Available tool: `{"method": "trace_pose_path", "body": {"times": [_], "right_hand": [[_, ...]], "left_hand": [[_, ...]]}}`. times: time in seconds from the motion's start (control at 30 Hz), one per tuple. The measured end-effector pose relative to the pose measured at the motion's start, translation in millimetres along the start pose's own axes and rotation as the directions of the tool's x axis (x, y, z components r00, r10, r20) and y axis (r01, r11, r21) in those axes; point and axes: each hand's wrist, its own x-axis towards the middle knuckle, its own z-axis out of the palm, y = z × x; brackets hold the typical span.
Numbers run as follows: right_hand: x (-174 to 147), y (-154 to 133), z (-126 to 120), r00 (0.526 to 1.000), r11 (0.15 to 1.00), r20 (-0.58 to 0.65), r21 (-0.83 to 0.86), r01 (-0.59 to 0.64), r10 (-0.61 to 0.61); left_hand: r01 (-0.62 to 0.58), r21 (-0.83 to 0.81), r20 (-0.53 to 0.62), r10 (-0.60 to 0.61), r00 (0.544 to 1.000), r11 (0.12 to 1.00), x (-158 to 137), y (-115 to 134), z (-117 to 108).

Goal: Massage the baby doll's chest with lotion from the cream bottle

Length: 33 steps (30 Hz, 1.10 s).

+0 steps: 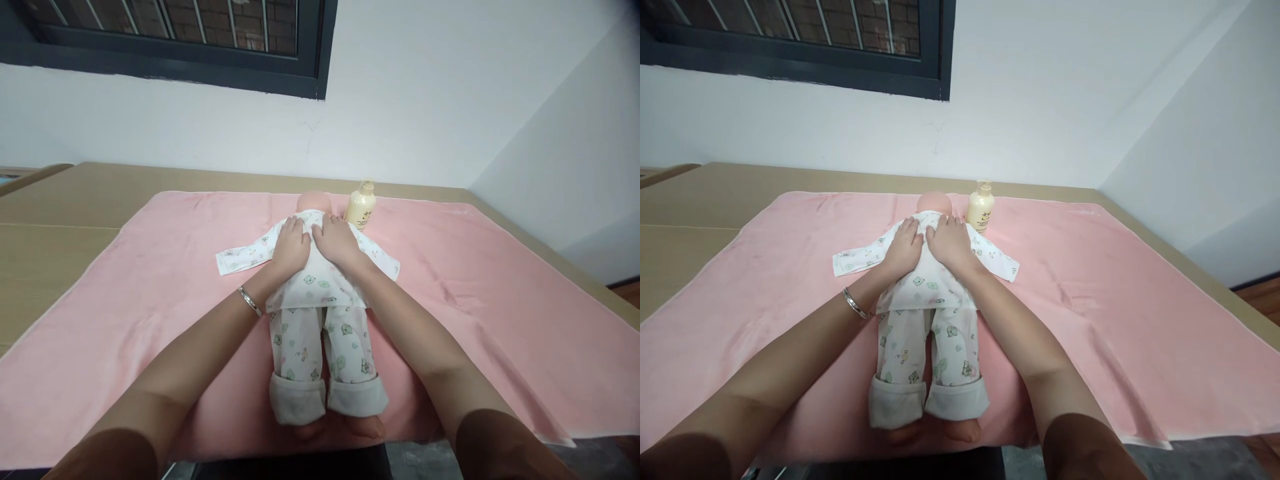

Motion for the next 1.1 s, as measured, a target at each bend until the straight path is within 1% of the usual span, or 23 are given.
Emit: {"method": "trace_pose_path", "body": {"times": [0.1,0.17,0.27,0.37,0.43,0.5,0.57,0.63,0.7,0.77,0.93,1.0,1.1], "right_hand": [[-19,-18,-8,1.0,0.993,0.005,-0.118,0.021,-0.02],[-27,-24,-16,0.998,0.99,0.048,-0.135,0.043,-0.037],[-22,-17,-26,0.991,0.998,0.127,-0.045,0.047,-0.041],[-6,1,-24,0.988,0.999,0.148,0.03,0.034,-0.038],[0,8,-21,0.988,1.0,0.151,0.019,0.023,-0.026],[-3,6,-20,0.987,1.0,0.158,-0.017,0.014,-0.011],[-13,-3,-24,0.986,0.998,0.165,-0.07,0.003,0.009],[-25,-13,-30,0.985,0.993,0.173,-0.118,0.0,0.02],[-32,-18,-35,0.984,0.992,0.18,-0.13,0.009,0.015],[-30,-16,-35,0.984,0.994,0.176,-0.105,0.024,-0.005],[-3,7,-23,0.99,1.0,0.139,-0.016,0.021,-0.018],[2,11,-19,0.991,1.0,0.135,-0.007,0.016,-0.015],[-3,5,-21,0.995,0.998,0.094,-0.059,-0.008,0.014]], "left_hand": [[0.014,-0.05,0.027,-0.013,1.0,0.999,14,-7,-5],[0.019,-0.056,0.027,-0.018,0.999,0.998,18,-8,-8],[0.023,0.046,0.025,-0.024,0.999,0.999,12,3,-9],[-0.001,0.178,0.053,-0.009,0.999,0.984,-1,21,-10],[-0.022,0.218,0.085,0.003,0.996,0.976,-7,30,-13],[-0.029,0.224,0.126,0.0,0.992,0.974,-7,32,-18],[-0.032,0.213,0.165,-0.004,0.986,0.976,-2,27,-23],[-0.036,0.211,0.18,-0.003,0.984,0.977,4,19,-25],[-0.057,0.231,0.169,0.018,0.985,0.971,7,13,-24],[-0.072,0.265,0.142,0.035,0.989,0.962,5,12,-21],[-0.027,0.351,0.061,0.006,0.998,0.936,-10,33,-18],[-0.035,0.358,0.074,0.009,0.997,0.933,-14,40,-21],[-0.007,0.313,0.094,-0.024,0.995,0.95,-12,41,-26]]}}
